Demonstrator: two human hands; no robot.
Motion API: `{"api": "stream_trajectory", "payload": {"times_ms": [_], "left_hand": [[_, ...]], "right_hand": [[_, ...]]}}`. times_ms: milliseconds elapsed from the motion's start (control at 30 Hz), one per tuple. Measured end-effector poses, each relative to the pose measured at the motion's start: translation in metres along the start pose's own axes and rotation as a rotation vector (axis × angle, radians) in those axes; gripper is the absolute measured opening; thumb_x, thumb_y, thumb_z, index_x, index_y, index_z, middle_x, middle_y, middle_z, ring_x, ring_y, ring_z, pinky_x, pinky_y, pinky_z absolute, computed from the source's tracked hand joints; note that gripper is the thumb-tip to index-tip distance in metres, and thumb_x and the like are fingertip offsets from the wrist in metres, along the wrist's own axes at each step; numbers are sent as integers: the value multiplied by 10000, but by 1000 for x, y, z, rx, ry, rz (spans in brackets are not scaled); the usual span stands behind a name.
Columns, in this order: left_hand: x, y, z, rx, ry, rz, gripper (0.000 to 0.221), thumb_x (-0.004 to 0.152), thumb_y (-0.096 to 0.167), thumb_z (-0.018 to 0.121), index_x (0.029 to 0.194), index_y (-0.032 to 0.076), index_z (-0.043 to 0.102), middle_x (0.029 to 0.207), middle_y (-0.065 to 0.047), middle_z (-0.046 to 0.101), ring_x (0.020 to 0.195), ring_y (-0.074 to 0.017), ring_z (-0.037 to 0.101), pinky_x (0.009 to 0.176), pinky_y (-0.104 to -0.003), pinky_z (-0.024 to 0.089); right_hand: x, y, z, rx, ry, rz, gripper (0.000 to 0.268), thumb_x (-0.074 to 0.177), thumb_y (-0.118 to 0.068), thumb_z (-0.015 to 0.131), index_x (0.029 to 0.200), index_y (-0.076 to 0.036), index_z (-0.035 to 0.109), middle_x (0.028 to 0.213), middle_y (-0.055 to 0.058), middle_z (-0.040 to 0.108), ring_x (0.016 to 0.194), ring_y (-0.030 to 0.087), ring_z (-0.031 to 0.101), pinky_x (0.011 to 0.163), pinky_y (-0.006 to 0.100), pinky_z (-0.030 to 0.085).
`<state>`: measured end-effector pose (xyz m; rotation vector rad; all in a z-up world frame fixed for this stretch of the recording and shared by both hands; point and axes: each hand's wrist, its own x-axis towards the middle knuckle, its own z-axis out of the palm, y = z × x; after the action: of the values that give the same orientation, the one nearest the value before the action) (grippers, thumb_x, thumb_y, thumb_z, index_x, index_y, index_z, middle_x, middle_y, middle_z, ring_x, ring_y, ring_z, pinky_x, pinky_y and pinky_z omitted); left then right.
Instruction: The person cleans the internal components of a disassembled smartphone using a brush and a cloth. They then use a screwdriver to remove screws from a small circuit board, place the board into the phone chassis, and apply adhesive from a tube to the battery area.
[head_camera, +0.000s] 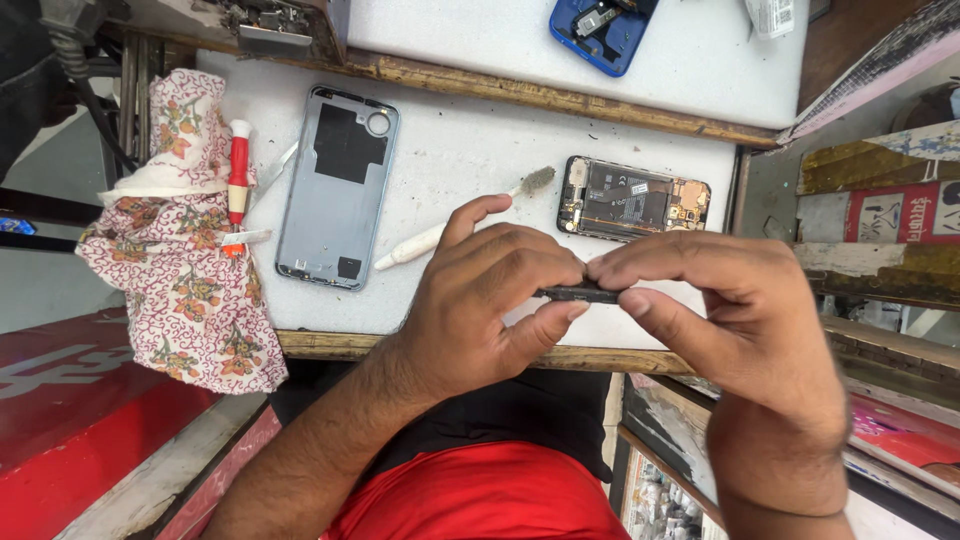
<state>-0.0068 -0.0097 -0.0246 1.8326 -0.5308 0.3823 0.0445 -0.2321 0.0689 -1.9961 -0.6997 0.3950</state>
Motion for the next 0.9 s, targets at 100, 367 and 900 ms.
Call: {"api": "stream_trajectory", "payload": {"times_ms": [100, 367, 900], "left_hand": [[-1, 1, 0, 19, -19, 1, 229, 1054, 313, 710, 1171, 151, 599, 1093, 5, 721, 1107, -162, 721, 1238, -529, 379], [0, 6, 3, 94, -65, 20, 224, 1022, 334, 726, 1107, 141, 650, 1058, 15, 721, 1111, -149, 710, 1218, -554, 373], [-3, 9, 3, 92, -49, 17, 224, 1007, 312, 745, 1114, 144, 642, 1050, 11, 728, 1093, -152, 716, 1207, -551, 376]], "right_hand": [[5, -12, -8, -168, -59, 0, 163, 881, -78, 774, 1036, -38, 743, 1034, 93, 796, 969, 175, 796, 812, 284, 642], [11, -29, -9, -498, -156, 123, 187, 810, -191, 811, 967, -92, 788, 894, 45, 803, 759, 159, 790, 603, 269, 621], [12, -19, -17, -291, -198, 100, 200, 793, -38, 727, 983, -70, 782, 914, 15, 802, 775, 124, 718, 635, 221, 601]]}}
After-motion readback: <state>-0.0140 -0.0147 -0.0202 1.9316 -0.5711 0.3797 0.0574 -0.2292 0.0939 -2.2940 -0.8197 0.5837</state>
